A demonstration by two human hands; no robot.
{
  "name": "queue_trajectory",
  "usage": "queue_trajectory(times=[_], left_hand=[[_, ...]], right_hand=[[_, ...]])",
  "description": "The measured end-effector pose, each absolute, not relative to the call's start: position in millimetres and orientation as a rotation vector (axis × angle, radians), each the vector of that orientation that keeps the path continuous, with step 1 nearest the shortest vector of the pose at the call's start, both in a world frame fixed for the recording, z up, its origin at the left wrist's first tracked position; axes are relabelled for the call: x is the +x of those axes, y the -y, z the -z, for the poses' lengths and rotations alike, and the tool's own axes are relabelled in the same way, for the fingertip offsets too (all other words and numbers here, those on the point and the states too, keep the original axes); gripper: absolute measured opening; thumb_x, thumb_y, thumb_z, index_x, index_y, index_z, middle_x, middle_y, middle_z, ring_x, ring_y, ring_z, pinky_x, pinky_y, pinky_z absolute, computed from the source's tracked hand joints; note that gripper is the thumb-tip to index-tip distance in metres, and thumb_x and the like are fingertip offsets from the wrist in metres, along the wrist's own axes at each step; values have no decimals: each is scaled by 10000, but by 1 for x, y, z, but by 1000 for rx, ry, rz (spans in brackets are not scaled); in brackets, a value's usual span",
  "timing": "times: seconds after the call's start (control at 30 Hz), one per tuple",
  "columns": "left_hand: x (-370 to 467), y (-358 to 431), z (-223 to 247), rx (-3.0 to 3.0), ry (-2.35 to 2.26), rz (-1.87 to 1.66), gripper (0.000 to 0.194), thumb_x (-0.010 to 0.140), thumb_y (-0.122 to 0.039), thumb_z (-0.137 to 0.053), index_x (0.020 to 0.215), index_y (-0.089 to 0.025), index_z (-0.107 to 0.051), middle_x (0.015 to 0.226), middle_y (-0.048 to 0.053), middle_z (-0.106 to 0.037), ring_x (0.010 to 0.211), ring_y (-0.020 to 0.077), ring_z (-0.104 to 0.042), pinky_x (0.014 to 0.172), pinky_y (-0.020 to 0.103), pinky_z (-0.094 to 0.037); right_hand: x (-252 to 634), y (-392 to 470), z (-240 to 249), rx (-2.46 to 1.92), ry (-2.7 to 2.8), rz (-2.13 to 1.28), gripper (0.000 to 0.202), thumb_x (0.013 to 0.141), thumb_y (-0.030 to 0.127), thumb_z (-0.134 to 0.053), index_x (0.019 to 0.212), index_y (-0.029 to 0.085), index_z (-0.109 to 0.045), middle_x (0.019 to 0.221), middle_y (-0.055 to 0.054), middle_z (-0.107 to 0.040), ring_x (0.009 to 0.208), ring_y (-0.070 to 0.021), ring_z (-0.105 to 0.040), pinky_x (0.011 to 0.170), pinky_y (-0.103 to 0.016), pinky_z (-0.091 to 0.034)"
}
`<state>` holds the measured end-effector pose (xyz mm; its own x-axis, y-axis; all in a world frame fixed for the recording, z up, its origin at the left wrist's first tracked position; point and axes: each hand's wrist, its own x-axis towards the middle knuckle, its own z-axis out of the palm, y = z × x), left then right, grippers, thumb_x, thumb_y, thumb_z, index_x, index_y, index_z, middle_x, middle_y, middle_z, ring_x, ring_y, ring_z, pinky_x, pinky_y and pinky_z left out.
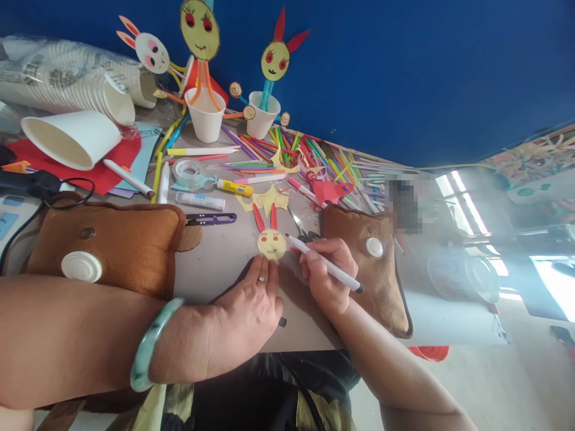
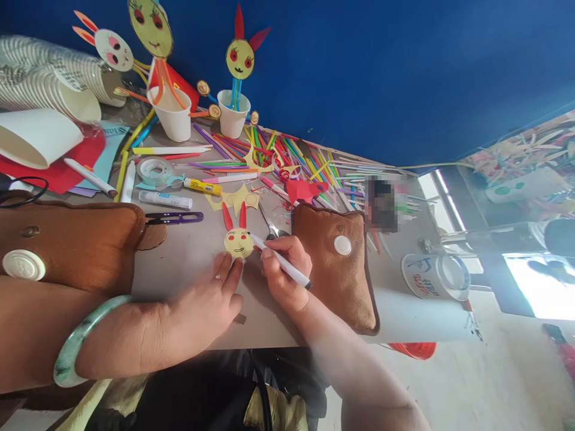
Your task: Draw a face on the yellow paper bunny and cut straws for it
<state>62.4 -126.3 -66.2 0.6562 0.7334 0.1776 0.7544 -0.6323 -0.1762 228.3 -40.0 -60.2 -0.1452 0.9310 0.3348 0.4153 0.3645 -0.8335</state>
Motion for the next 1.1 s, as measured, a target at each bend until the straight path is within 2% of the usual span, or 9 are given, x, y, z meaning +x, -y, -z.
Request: queue_trajectory(times=[0.3,0.47,0.7,0.9,1.1], left_hand=[[64,126,67,-2587,1230,102,386,786,-446,-605,988,-121,-657,1248,260,-621,1204,413,-560,1133,634,-132],[64,125,66,-2581,1220,110,371,795,-417,-587,996,-112,-651,1231,270,-627,1187,394,-575,1134,629,-138],[64,125,66,-2582,1232,98,402,798,-411,-592,1062,-113,-645,1248,253,-624,1189,388,-575,1141,623,-130],[62,127,64,-2607,1206,67,392,850,-412,-521,1062,-105,-641,1261,264,-611,1205,376,-572,1144,614,-152],[62,126,64,-2623,1212,71,381,846,-394,-533,1065,-100,-637,1214,251,-639,1187,367,-582,1143,612,-165]], right_hand=[[225,41,57,-1223,1732,-768,58,839,273,-615,887,271,-583,653,9,-679,493,-148,-602,478,-287,-510],[218,42,50,-1264,1813,-702,77,795,203,-618,864,230,-596,719,10,-722,460,-111,-574,466,-242,-479],[217,38,50,-1326,1897,-687,28,799,229,-623,816,218,-604,602,38,-648,475,-111,-568,477,-226,-467],[214,37,49,-1297,1968,-671,28,788,211,-610,802,223,-588,629,32,-663,512,-117,-594,496,-223,-480],[212,36,48,-1221,2090,-659,54,766,193,-602,807,226,-591,624,37,-651,526,-112,-591,504,-214,-474]])
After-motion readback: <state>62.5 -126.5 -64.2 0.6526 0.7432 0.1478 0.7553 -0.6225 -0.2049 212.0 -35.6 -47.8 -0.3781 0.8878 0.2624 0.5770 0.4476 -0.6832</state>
